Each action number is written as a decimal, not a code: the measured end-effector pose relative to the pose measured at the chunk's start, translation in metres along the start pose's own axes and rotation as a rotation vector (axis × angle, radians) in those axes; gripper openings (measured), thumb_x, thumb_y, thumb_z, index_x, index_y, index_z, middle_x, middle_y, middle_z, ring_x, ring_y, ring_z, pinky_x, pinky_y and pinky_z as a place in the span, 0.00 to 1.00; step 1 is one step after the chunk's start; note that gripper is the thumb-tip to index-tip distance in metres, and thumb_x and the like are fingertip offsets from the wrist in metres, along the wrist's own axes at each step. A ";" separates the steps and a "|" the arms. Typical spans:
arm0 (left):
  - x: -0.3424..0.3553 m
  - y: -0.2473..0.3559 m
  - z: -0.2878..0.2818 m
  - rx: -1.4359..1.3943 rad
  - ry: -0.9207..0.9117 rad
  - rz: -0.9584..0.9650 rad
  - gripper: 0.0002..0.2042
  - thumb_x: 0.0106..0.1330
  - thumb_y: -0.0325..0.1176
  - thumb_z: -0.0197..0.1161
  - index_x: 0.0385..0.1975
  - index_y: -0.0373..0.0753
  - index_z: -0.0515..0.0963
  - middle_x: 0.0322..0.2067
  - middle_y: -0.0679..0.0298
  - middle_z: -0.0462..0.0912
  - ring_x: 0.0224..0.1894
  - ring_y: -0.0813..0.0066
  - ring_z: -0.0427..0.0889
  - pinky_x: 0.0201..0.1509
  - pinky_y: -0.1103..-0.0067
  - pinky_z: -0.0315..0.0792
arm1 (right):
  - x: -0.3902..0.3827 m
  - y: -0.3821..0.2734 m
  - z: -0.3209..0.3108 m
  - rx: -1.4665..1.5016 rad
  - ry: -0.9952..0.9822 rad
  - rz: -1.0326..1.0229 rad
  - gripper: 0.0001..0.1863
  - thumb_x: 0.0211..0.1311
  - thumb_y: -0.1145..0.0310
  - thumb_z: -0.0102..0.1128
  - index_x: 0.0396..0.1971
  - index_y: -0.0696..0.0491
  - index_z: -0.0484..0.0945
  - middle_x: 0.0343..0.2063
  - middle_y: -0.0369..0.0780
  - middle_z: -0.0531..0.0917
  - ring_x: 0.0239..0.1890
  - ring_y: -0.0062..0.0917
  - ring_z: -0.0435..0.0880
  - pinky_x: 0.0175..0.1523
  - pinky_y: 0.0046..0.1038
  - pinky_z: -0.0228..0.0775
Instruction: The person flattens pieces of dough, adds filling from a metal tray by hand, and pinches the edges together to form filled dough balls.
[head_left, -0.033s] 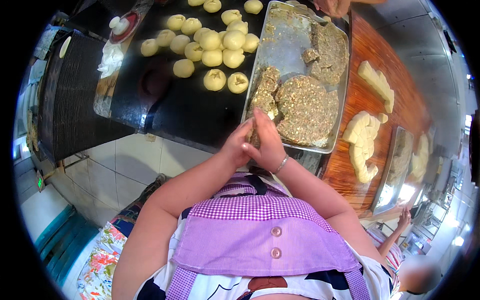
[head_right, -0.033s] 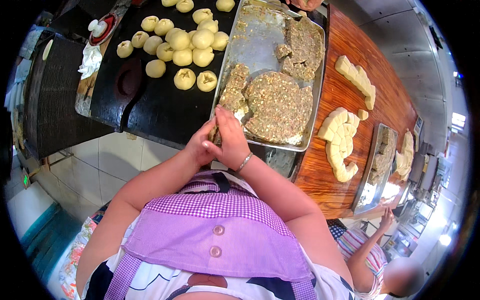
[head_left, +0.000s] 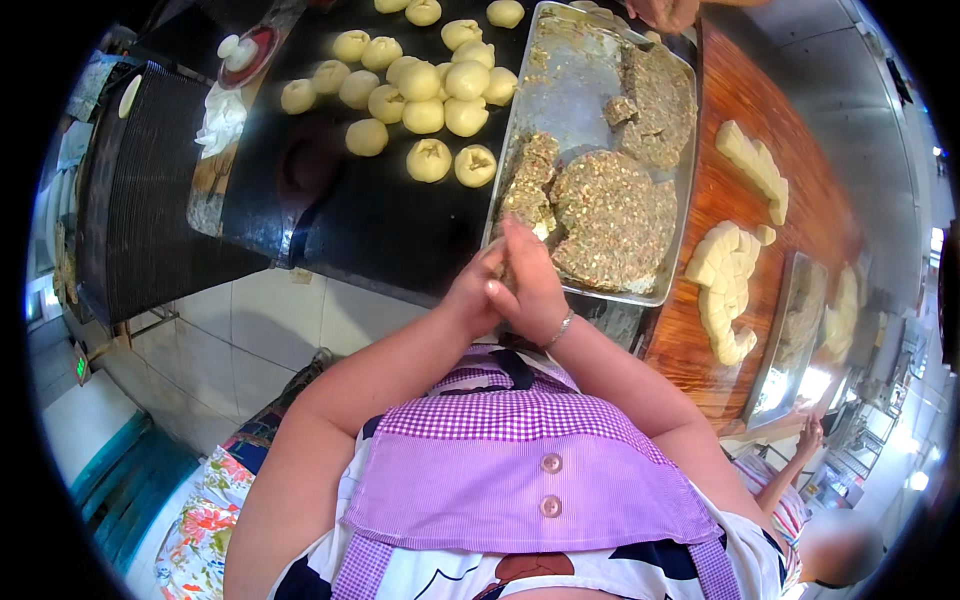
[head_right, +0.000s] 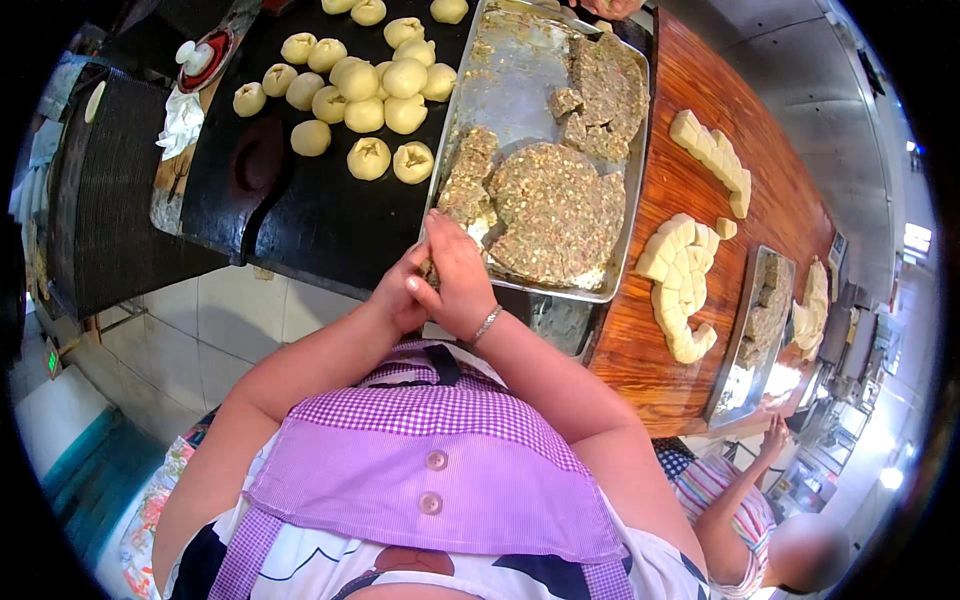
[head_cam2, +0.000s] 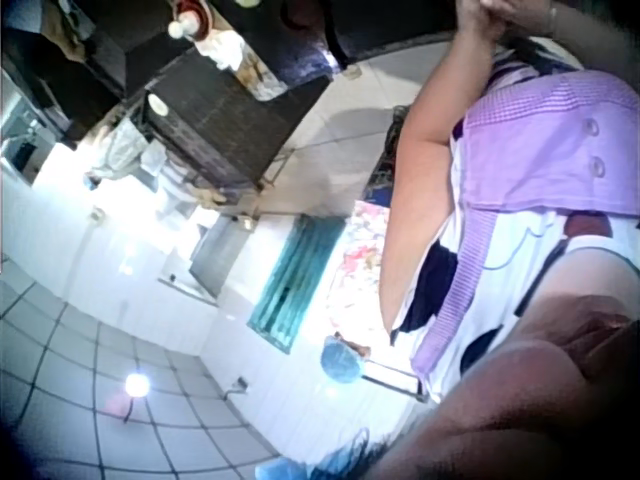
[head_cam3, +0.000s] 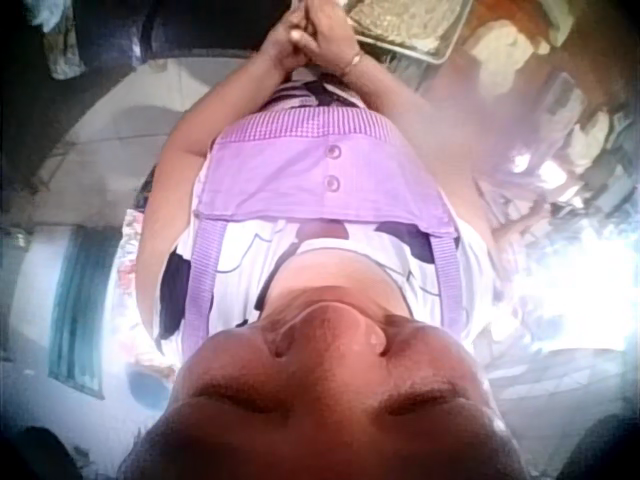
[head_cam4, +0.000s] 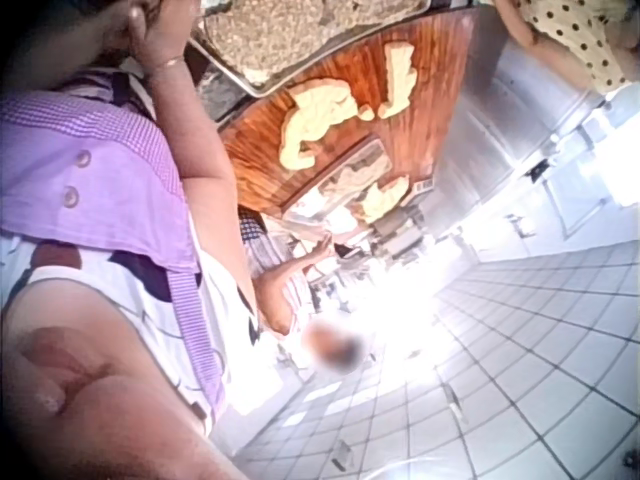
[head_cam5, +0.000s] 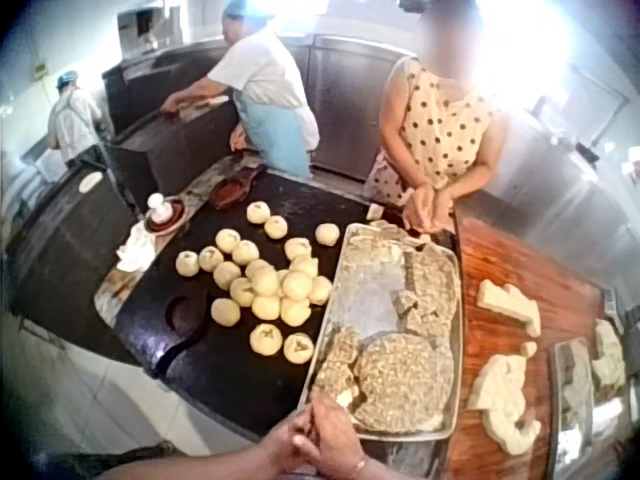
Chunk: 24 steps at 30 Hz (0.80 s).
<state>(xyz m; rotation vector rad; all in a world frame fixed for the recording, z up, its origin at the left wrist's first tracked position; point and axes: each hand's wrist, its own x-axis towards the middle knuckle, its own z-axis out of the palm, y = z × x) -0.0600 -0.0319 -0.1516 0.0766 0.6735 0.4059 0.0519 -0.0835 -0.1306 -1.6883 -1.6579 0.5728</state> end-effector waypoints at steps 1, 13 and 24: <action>-0.001 -0.003 0.000 -0.007 0.014 0.029 0.19 0.75 0.40 0.48 0.61 0.40 0.67 0.57 0.60 0.74 0.56 0.67 0.77 0.59 0.71 0.73 | 0.000 0.001 0.005 0.004 -0.010 -0.008 0.34 0.56 0.60 0.61 0.62 0.59 0.66 0.64 0.49 0.67 0.67 0.46 0.63 0.71 0.45 0.51; -0.012 0.011 -0.027 0.003 0.188 -0.005 0.17 0.73 0.47 0.53 0.51 0.42 0.74 0.47 0.59 0.81 0.48 0.62 0.82 0.54 0.63 0.77 | -0.008 0.025 0.005 0.301 0.204 0.414 0.27 0.66 0.65 0.51 0.63 0.58 0.65 0.63 0.51 0.68 0.63 0.48 0.68 0.67 0.41 0.59; -0.023 0.014 -0.039 -0.112 0.167 -0.009 0.17 0.71 0.48 0.56 0.48 0.42 0.76 0.46 0.60 0.82 0.48 0.61 0.82 0.53 0.61 0.77 | 0.042 0.076 0.007 -0.329 -0.261 0.666 0.36 0.54 0.71 0.61 0.65 0.58 0.60 0.61 0.52 0.70 0.54 0.44 0.78 0.58 0.38 0.73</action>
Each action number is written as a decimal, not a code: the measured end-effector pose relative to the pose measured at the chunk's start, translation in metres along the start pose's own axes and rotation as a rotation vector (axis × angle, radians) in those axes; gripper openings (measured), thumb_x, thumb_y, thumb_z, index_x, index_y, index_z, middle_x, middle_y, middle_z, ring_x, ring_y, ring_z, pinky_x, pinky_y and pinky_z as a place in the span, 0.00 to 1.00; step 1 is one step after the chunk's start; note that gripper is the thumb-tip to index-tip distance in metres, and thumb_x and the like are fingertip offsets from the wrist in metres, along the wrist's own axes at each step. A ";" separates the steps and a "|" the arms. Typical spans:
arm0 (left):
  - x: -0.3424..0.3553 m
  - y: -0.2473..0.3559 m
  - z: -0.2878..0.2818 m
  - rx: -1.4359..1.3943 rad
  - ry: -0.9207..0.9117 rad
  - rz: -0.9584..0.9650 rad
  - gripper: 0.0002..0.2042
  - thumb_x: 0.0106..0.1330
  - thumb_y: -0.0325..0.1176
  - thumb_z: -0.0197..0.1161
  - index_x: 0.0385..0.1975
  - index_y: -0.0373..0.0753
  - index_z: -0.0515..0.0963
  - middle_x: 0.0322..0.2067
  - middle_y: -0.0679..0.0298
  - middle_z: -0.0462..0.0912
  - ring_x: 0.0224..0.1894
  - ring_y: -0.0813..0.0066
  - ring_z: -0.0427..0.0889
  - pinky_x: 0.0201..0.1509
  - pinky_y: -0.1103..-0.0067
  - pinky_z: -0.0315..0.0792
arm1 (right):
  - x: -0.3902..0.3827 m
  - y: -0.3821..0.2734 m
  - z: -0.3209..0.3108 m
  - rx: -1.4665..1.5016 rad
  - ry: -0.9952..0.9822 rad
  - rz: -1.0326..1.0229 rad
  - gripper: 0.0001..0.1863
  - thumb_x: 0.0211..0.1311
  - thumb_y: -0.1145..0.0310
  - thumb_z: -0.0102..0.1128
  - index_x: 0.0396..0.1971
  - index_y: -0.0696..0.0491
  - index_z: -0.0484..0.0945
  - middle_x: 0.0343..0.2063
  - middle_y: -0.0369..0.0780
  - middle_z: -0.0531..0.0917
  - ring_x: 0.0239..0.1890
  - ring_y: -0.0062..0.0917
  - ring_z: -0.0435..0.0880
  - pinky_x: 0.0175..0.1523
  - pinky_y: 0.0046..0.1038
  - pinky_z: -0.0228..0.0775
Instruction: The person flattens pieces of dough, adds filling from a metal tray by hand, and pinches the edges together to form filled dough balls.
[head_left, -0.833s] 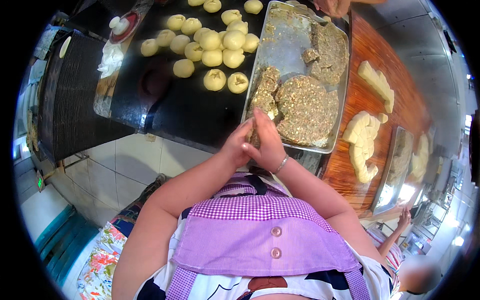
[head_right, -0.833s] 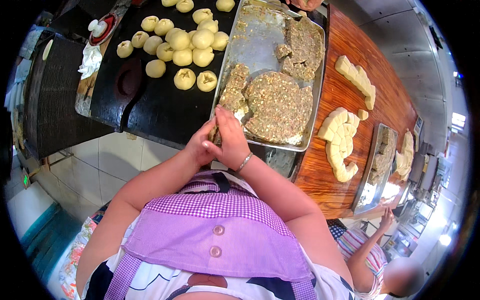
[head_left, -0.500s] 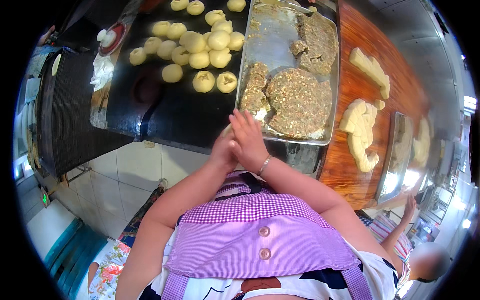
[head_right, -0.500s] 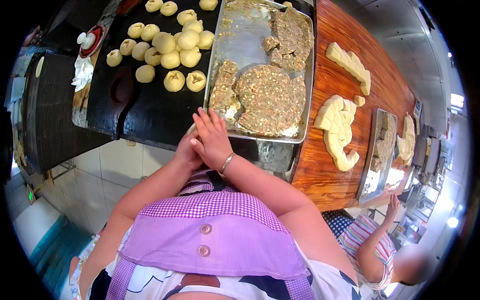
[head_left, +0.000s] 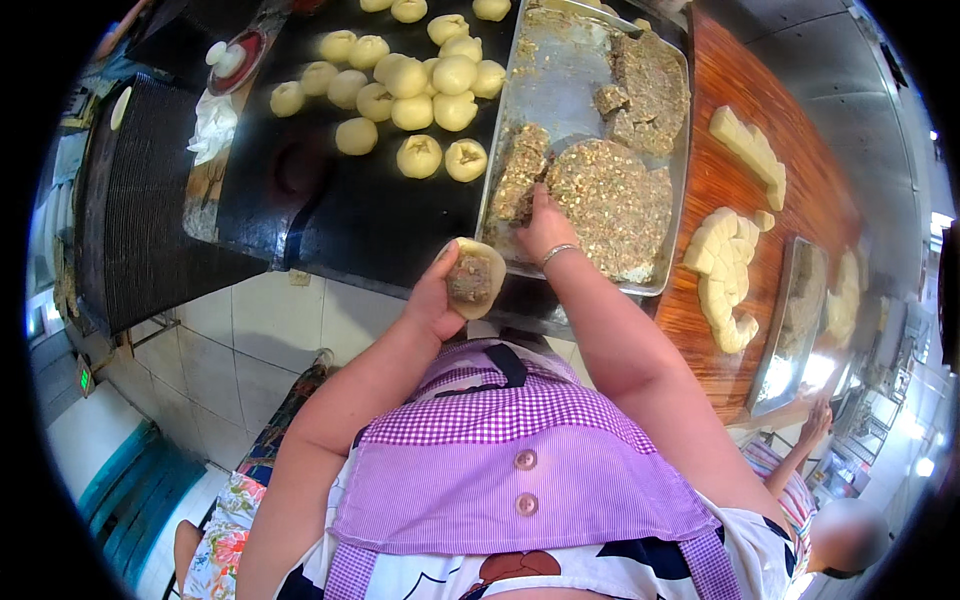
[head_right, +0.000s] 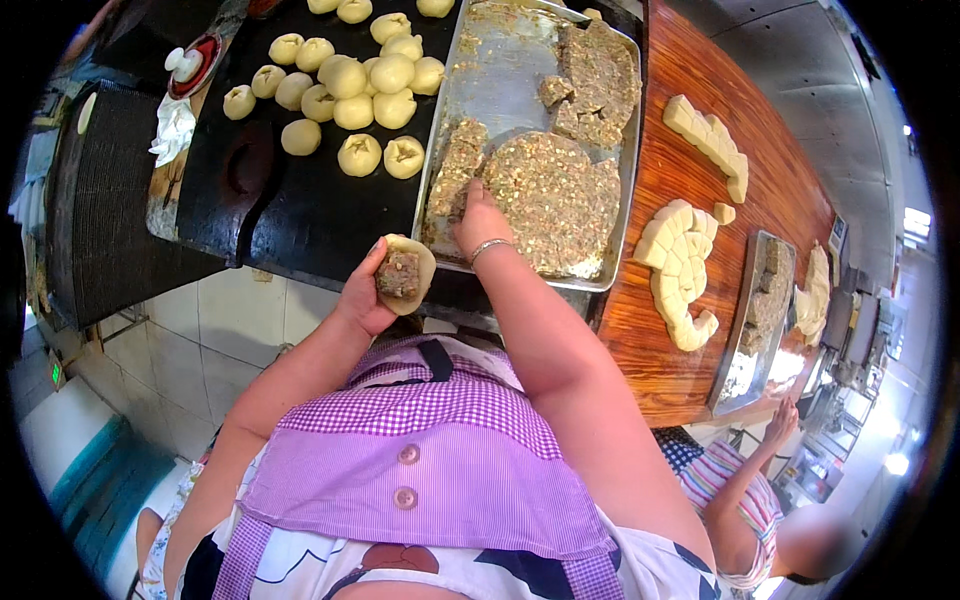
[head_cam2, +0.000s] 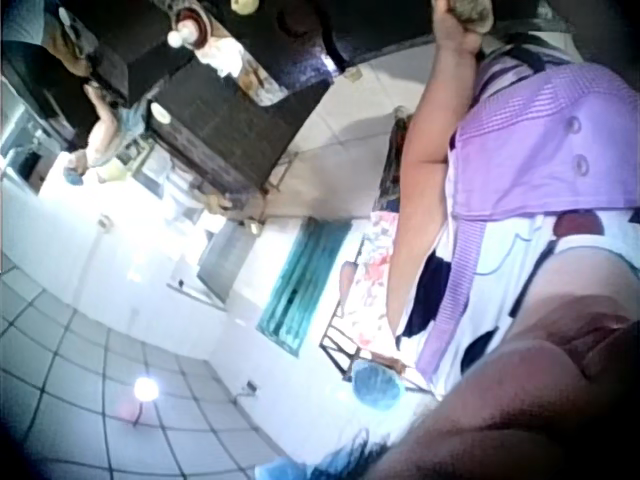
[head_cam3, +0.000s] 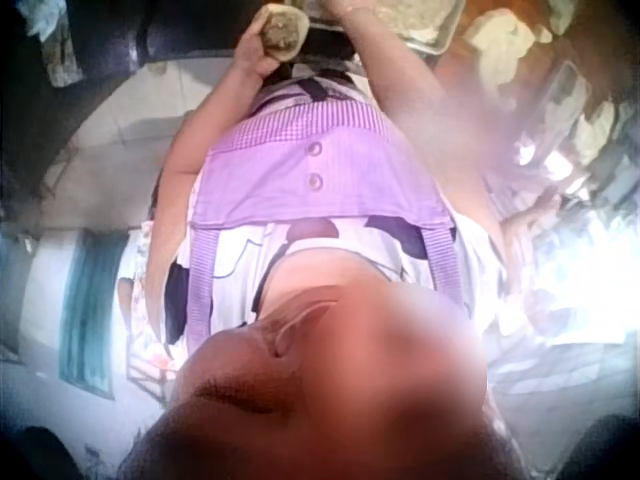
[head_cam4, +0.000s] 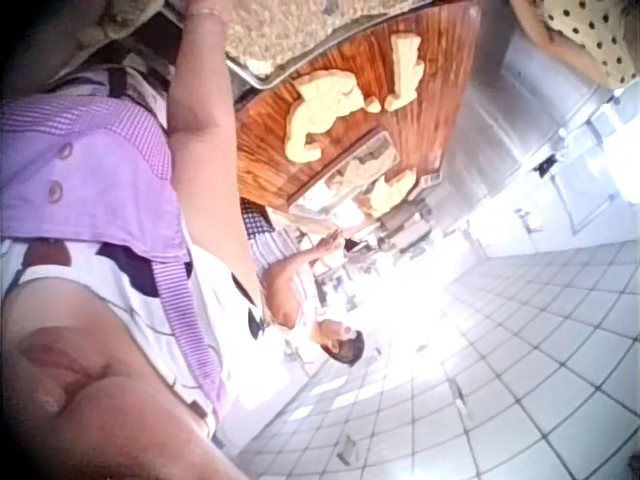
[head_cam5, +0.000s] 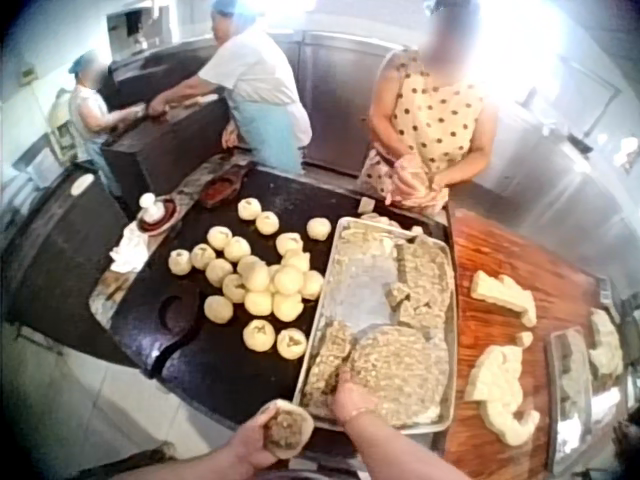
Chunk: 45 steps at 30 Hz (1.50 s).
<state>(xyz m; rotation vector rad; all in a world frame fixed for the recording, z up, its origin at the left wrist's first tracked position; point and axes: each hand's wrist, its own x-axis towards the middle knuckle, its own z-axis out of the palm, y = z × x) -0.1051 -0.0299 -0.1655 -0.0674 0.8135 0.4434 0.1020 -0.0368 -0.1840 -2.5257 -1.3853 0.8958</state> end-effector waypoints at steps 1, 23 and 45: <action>-0.001 -0.001 0.001 -0.007 0.023 -0.005 0.17 0.71 0.48 0.56 0.48 0.43 0.77 0.45 0.61 0.83 0.47 0.62 0.82 0.52 0.62 0.77 | 0.000 -0.004 0.000 -0.022 0.002 0.018 0.35 0.54 0.71 0.62 0.63 0.59 0.62 0.60 0.52 0.71 0.54 0.44 0.79 0.57 0.38 0.74; -0.001 0.008 0.001 -0.101 -0.060 0.066 0.18 0.72 0.47 0.52 0.54 0.43 0.73 0.51 0.57 0.79 0.53 0.58 0.79 0.57 0.57 0.74 | 0.015 0.008 0.010 -0.332 -0.148 -0.022 0.12 0.58 0.71 0.58 0.41 0.56 0.83 0.49 0.51 0.80 0.49 0.42 0.83 0.52 0.37 0.77; 0.022 -0.018 0.065 0.222 -0.212 0.135 0.20 0.72 0.39 0.58 0.61 0.42 0.68 0.52 0.62 0.77 0.54 0.68 0.78 0.57 0.69 0.74 | -0.071 -0.023 -0.079 0.543 -0.022 -0.430 0.16 0.49 0.72 0.71 0.40 0.58 0.81 0.38 0.46 0.80 0.32 0.34 0.82 0.39 0.30 0.77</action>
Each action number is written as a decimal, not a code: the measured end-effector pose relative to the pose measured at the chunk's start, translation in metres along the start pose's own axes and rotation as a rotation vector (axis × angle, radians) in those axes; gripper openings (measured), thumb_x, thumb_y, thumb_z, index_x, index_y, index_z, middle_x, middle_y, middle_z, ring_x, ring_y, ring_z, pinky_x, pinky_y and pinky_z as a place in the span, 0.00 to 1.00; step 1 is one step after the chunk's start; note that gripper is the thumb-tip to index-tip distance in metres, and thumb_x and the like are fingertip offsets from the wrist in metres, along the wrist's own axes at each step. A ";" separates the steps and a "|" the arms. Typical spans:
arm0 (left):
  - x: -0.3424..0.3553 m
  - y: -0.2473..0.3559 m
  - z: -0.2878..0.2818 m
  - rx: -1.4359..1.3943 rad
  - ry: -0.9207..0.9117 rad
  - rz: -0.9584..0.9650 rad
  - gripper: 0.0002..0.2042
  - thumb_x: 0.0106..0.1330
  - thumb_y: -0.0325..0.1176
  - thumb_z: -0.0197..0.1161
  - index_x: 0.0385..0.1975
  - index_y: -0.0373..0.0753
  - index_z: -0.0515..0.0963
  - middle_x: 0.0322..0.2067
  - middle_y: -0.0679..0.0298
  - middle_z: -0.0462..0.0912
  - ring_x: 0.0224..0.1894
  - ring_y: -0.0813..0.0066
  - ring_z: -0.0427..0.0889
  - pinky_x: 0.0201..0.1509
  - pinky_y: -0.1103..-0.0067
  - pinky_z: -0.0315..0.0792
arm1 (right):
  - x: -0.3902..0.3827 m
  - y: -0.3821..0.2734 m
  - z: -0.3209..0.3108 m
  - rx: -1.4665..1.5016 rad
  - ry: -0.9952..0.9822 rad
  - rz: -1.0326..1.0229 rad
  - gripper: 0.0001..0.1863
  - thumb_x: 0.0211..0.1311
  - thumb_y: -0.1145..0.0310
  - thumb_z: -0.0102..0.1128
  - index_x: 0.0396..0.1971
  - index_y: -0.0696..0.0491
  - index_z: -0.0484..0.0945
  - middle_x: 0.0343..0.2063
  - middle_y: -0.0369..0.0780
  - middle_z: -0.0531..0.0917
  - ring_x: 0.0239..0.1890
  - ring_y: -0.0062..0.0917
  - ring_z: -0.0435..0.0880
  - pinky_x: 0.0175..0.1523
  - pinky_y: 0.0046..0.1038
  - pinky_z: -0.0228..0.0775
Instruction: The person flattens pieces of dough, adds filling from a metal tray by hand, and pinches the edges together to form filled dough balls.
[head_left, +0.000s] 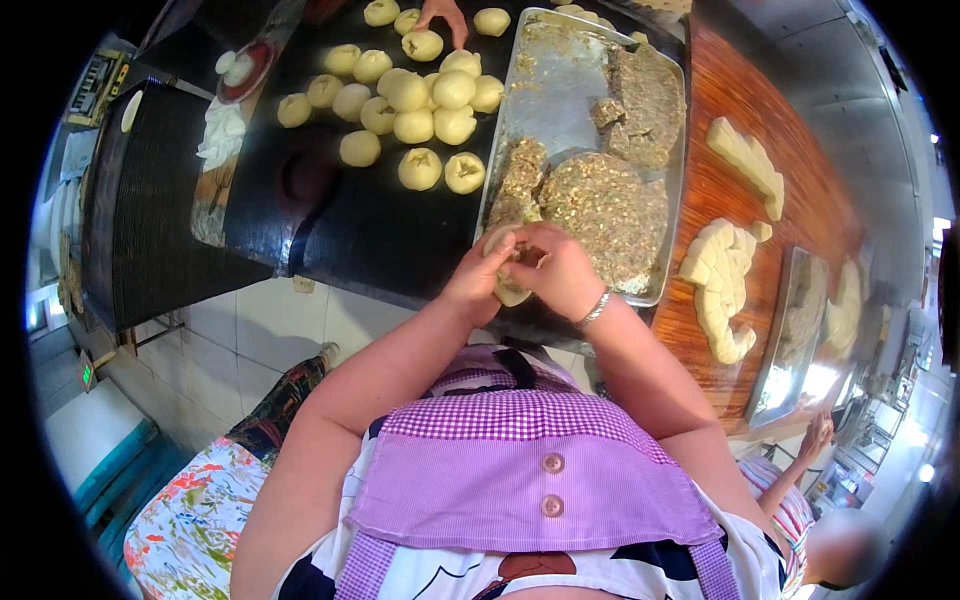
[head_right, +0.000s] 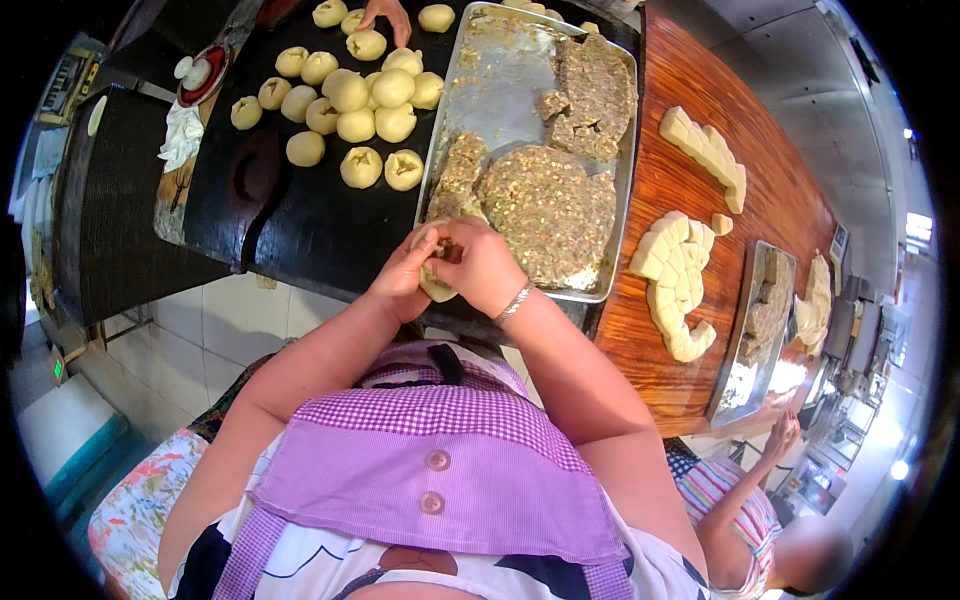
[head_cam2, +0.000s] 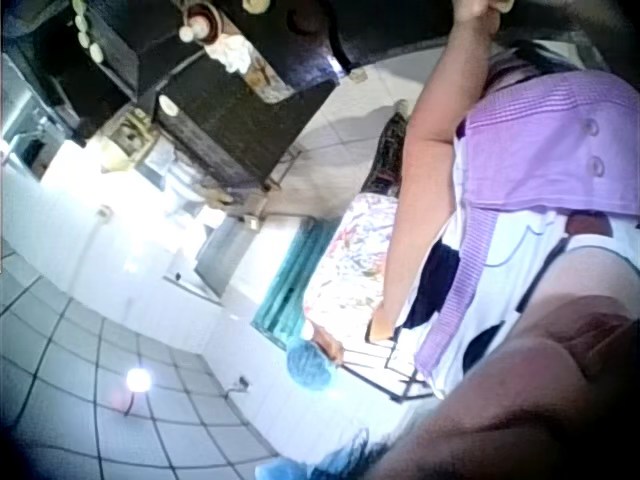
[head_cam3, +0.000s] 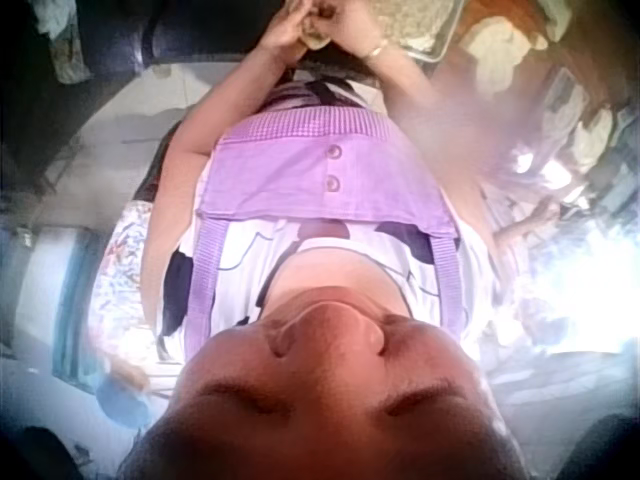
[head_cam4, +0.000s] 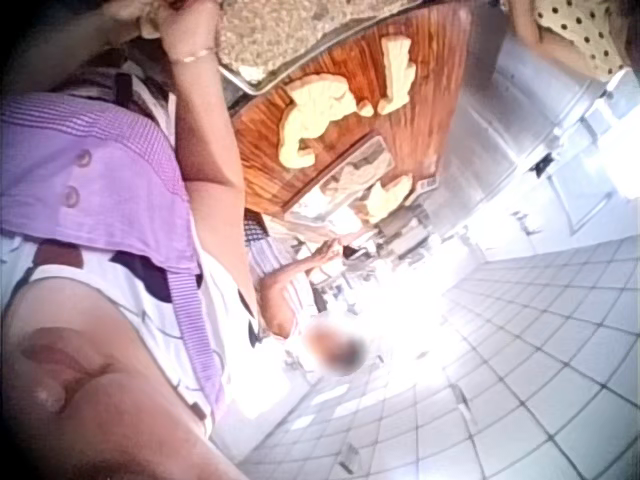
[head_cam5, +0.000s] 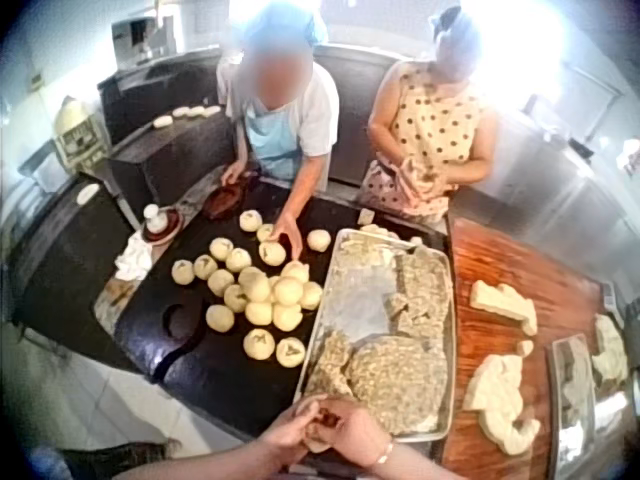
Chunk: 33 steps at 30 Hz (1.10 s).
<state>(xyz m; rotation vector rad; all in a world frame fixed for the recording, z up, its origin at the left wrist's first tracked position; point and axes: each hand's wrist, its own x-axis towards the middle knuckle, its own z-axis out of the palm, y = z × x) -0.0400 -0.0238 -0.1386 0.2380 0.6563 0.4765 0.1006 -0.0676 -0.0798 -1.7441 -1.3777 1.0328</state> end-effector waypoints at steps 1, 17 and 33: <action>0.001 0.000 0.001 0.018 -0.008 0.014 0.20 0.71 0.38 0.58 0.61 0.43 0.68 0.52 0.62 0.77 0.54 0.68 0.78 0.57 0.69 0.74 | -0.002 -0.004 -0.005 0.055 0.091 -0.011 0.18 0.48 0.72 0.72 0.41 0.58 0.81 0.41 0.46 0.79 0.33 0.33 0.82 0.40 0.29 0.77; 0.005 -0.047 0.085 0.176 0.116 0.290 0.15 0.71 0.35 0.58 0.55 0.39 0.72 0.46 0.65 0.78 0.48 0.73 0.77 0.55 0.74 0.72 | -0.045 0.008 0.004 0.806 0.658 0.155 0.21 0.74 0.62 0.48 0.59 0.59 0.70 0.52 0.43 0.79 0.52 0.25 0.77 0.59 0.27 0.68; 0.008 -0.074 0.141 0.494 0.270 0.350 0.14 0.74 0.33 0.52 0.55 0.34 0.72 0.47 0.60 0.78 0.50 0.74 0.76 0.55 0.77 0.71 | -0.063 0.023 -0.029 0.788 0.709 0.233 0.15 0.73 0.65 0.50 0.52 0.58 0.73 0.46 0.39 0.79 0.47 0.22 0.76 0.54 0.26 0.69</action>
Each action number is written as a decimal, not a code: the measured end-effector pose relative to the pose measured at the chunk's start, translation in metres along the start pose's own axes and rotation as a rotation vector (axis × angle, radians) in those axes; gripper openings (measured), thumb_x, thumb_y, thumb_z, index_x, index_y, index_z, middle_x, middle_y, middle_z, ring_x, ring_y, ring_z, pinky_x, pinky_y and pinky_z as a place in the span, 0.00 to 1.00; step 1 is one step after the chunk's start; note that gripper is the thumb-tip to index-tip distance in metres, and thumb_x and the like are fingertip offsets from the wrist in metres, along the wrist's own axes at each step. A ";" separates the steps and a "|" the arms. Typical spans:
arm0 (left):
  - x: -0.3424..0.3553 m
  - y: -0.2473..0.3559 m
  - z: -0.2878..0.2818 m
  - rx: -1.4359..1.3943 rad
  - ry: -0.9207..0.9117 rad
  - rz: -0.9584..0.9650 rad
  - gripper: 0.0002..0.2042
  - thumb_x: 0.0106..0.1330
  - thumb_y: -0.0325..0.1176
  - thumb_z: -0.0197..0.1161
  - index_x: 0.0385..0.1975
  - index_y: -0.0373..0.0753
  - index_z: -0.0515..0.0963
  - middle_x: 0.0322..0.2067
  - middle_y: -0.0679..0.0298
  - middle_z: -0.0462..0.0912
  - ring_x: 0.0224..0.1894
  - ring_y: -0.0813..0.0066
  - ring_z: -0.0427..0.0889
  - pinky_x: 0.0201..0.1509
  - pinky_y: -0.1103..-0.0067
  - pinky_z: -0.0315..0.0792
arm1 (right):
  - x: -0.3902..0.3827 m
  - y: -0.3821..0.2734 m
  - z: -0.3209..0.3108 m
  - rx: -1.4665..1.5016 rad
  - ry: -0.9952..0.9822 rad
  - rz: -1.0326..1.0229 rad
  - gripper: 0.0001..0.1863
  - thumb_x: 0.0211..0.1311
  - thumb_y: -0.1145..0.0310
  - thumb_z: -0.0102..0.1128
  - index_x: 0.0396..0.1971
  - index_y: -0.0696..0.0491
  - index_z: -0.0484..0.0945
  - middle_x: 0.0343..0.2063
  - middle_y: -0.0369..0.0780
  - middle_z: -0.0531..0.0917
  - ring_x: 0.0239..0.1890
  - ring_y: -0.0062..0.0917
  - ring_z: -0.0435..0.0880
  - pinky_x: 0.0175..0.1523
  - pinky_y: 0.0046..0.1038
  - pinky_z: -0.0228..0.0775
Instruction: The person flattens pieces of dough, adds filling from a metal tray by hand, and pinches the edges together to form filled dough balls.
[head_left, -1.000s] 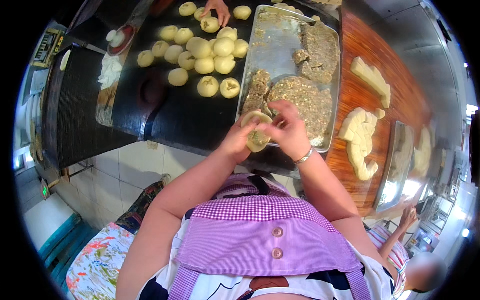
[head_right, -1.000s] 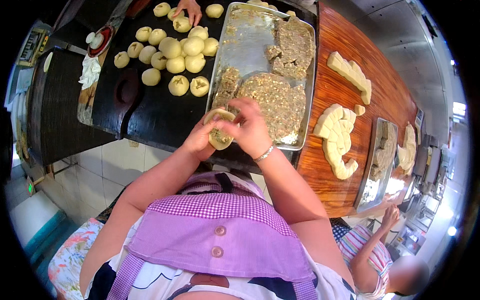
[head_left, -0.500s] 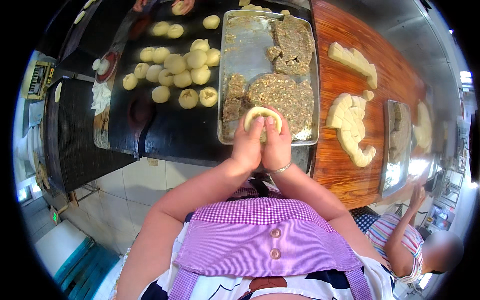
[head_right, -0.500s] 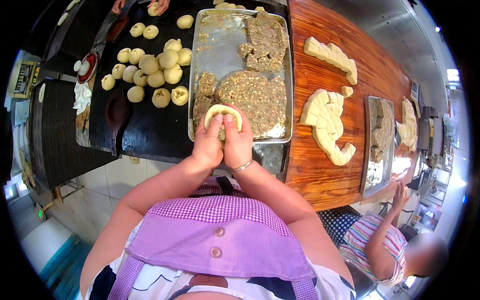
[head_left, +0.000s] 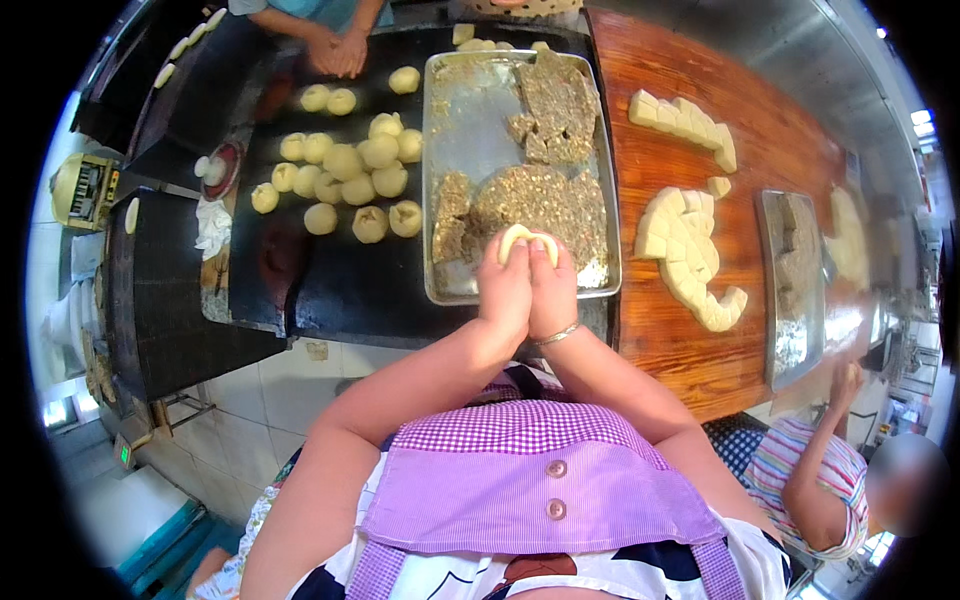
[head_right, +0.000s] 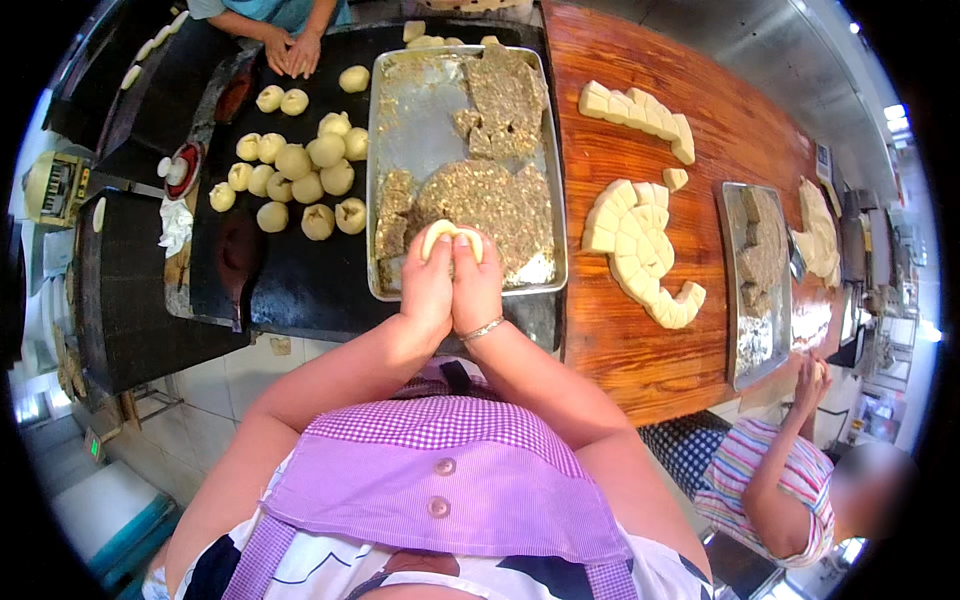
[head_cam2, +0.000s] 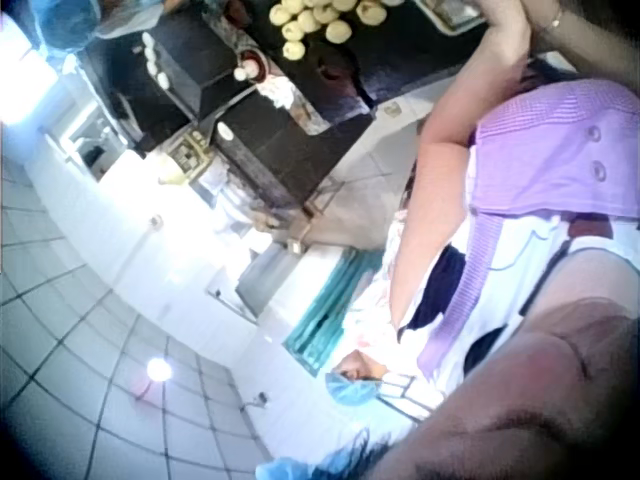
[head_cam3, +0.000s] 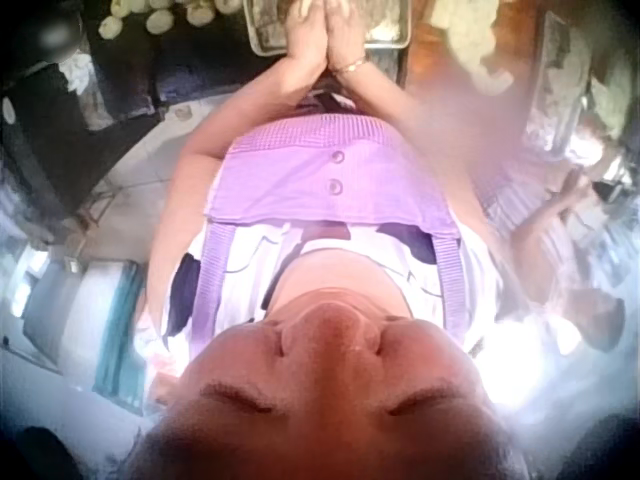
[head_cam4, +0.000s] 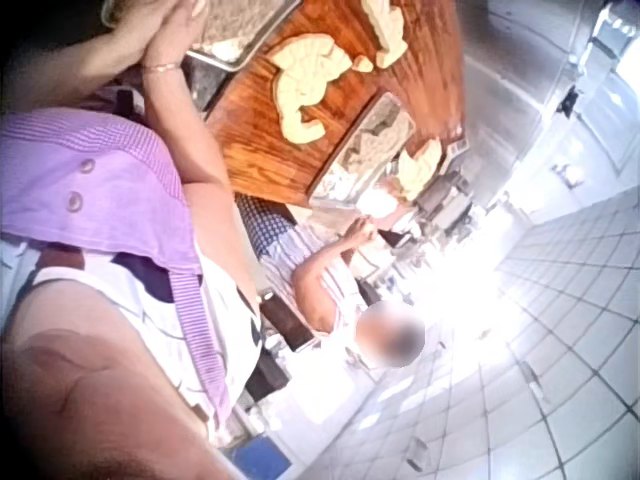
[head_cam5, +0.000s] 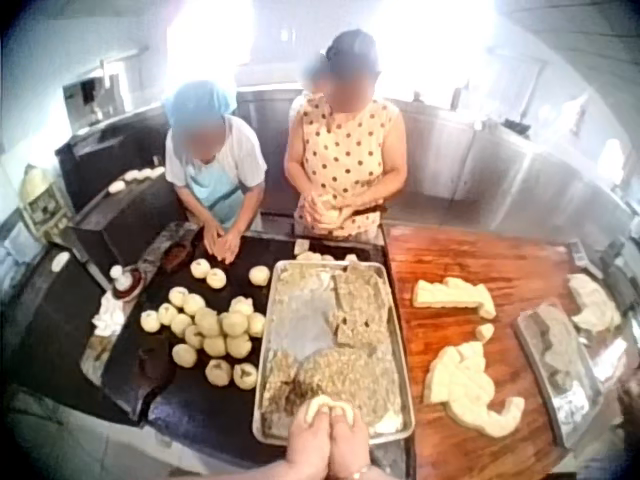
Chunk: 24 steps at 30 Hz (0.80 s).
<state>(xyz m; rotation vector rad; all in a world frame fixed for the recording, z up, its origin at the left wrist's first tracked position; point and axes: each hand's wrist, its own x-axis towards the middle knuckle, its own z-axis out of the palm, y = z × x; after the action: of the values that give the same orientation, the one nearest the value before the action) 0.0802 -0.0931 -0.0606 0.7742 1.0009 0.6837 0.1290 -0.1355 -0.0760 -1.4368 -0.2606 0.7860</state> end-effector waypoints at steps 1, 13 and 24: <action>0.004 -0.001 0.005 0.011 0.022 0.021 0.15 0.74 0.34 0.53 0.55 0.35 0.72 0.47 0.61 0.78 0.50 0.74 0.76 0.54 0.77 0.71 | 0.001 -0.003 0.003 -0.018 0.036 0.021 0.15 0.73 0.65 0.50 0.52 0.57 0.73 0.45 0.39 0.79 0.47 0.22 0.76 0.53 0.26 0.69; -0.014 0.007 0.013 -0.196 -0.202 0.117 0.15 0.73 0.29 0.54 0.58 0.36 0.71 0.51 0.61 0.77 0.52 0.74 0.77 0.56 0.77 0.72 | 0.009 -0.031 -0.023 0.244 -0.206 -0.137 0.20 0.70 0.65 0.54 0.56 0.60 0.68 0.50 0.41 0.76 0.52 0.24 0.74 0.60 0.27 0.66; 0.014 0.045 0.038 -0.294 -0.431 0.079 0.26 0.74 0.35 0.54 0.67 0.33 0.57 0.60 0.57 0.69 0.61 0.70 0.69 0.64 0.73 0.65 | 0.025 -0.065 -0.013 0.678 -0.049 -0.101 0.19 0.75 0.57 0.48 0.52 0.57 0.68 0.44 0.40 0.78 0.46 0.23 0.78 0.51 0.26 0.72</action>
<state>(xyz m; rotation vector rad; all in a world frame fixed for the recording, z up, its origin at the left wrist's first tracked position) 0.1136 -0.0665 -0.0171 0.6658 0.4673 0.6766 0.1757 -0.1261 -0.0234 -0.7611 -0.0860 0.7331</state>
